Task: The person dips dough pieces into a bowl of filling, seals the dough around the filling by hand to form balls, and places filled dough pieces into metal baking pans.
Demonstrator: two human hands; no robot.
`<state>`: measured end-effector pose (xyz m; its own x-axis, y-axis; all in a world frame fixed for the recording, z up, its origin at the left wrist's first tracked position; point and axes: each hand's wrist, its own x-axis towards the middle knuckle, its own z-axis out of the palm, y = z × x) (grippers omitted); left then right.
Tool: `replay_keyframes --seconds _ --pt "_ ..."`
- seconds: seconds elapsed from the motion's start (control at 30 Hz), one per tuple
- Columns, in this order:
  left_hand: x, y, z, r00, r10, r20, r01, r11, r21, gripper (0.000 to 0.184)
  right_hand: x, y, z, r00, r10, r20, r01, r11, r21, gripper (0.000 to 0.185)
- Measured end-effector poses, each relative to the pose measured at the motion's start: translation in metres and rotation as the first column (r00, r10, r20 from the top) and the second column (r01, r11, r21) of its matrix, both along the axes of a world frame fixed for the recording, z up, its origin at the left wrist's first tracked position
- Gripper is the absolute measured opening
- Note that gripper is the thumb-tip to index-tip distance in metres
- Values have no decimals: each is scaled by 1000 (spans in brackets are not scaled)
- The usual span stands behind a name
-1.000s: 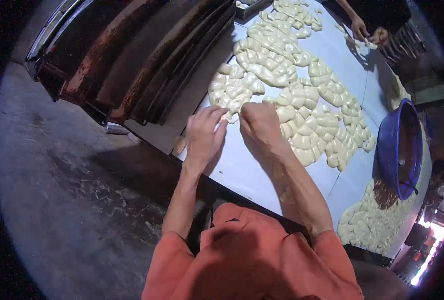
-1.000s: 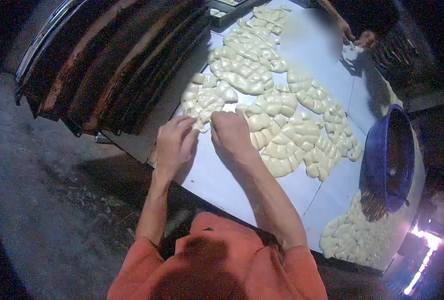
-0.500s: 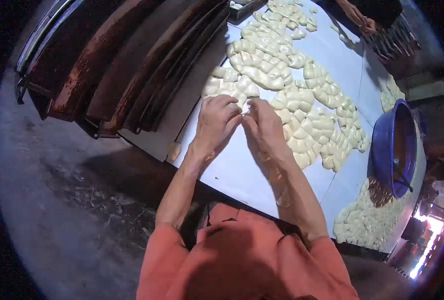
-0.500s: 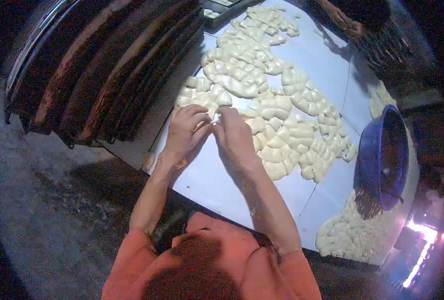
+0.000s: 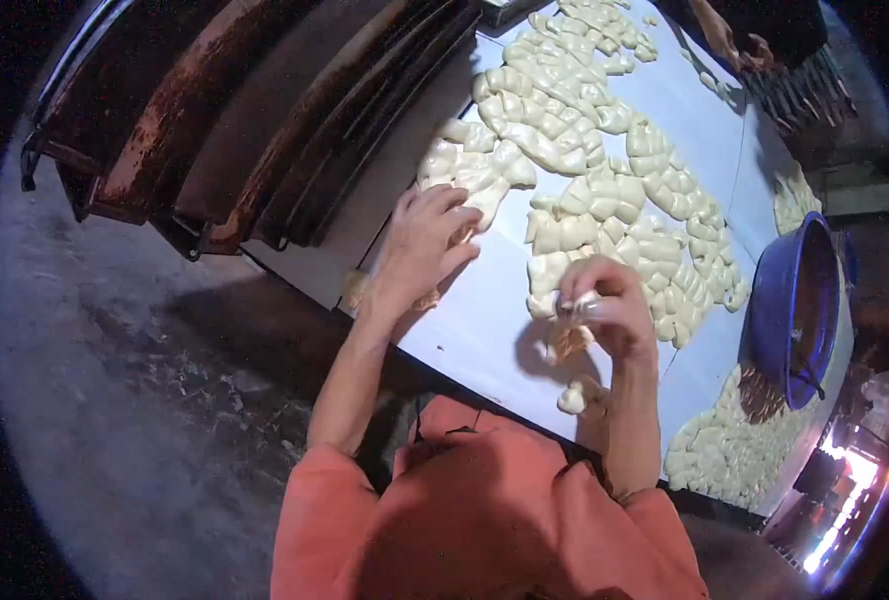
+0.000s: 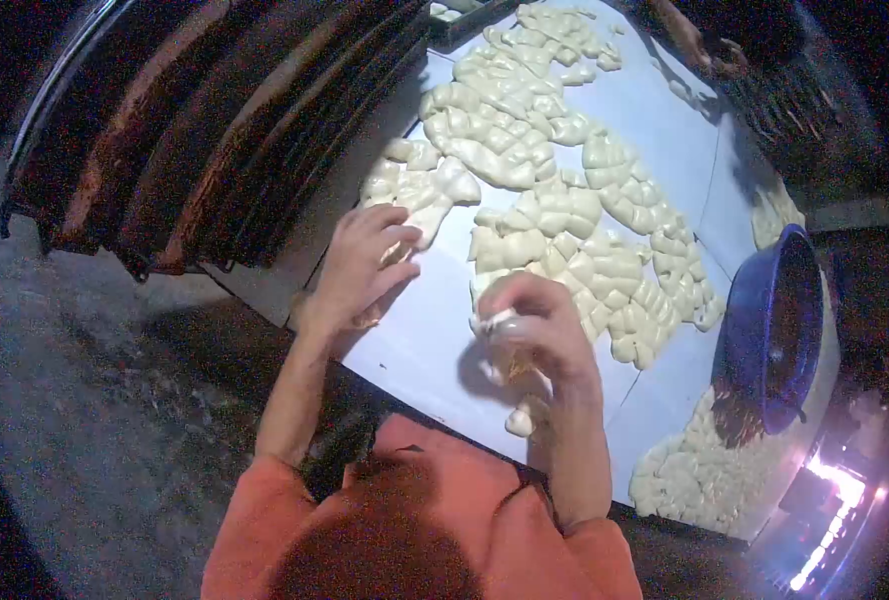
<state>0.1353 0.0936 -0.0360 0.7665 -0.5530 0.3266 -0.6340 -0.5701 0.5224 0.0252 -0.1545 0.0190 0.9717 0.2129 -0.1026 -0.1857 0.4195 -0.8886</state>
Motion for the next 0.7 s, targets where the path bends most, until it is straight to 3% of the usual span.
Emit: replay_keyframes --seconds 0.03,0.07,0.1,0.17,0.2,0.27,0.3,0.37,0.4,0.43,0.47,0.5,0.57,0.63,0.67,0.7 --pt "-4 6 3 998 -7 -69 1 996 -84 34 -5 -4 -2 998 -68 -16 69 996 64 19" --pt "-7 13 7 990 -23 -140 -1 986 -165 43 -10 -6 -4 992 -90 88 82 993 84 16" --pt "-10 23 11 985 -9 -170 -19 987 -162 52 -12 -3 1 992 -95 80 89 992 86 16" --pt "-23 36 17 909 95 -405 -230 927 -297 45 -12 12 21 891 -304 -336 301 952 -64 12" --pt "-30 44 15 907 95 -411 -230 929 -291 45 -11 19 19 870 -316 -379 315 947 -66 14" --pt "-38 61 8 761 211 -614 -461 841 -282 37 -10 24 -1 879 -305 -367 295 952 -83 14" --pt "-41 71 2 759 221 -613 -467 840 -275 37 -7 31 -3 891 -291 -350 272 957 -102 14" --pt "-49 93 -5 744 427 -513 -581 793 -184 33 -4 45 5 862 -305 -405 272 952 -140 12" --pt "-52 96 19 775 537 -335 -564 825 17 33 -2 49 2 859 -303 -413 283 953 -111 13" --pt "-57 97 32 766 554 -326 -577 816 30 33 -1 52 -2 856 -300 -420 294 952 -81 15" --pt "-63 95 42 680 609 -408 -625 773 113 34 -3 47 -11 877 -249 -410 235 968 -85 28" --pt "-67 93 46 580 657 -482 -659 726 197 35 -1 52 -11 880 -235 -412 223 972 -78 28" --pt "-71 98 24 559 614 -557 -651 741 164 35 3 62 -10 890 -283 -358 222 954 -202 28" --pt "-70 101 10 806 515 -293 -525 850 48 34 4 72 -11 894 -270 -358 179 947 -266 24" --pt "-73 101 7 733 543 -409 -574 817 57 33 4 75 -15 919 -199 -341 111 959 -262 22" --pt "-73 102 4 731 547 -409 -578 814 54 33 5 79 -15 938 -127 -322 42 965 -259 20"
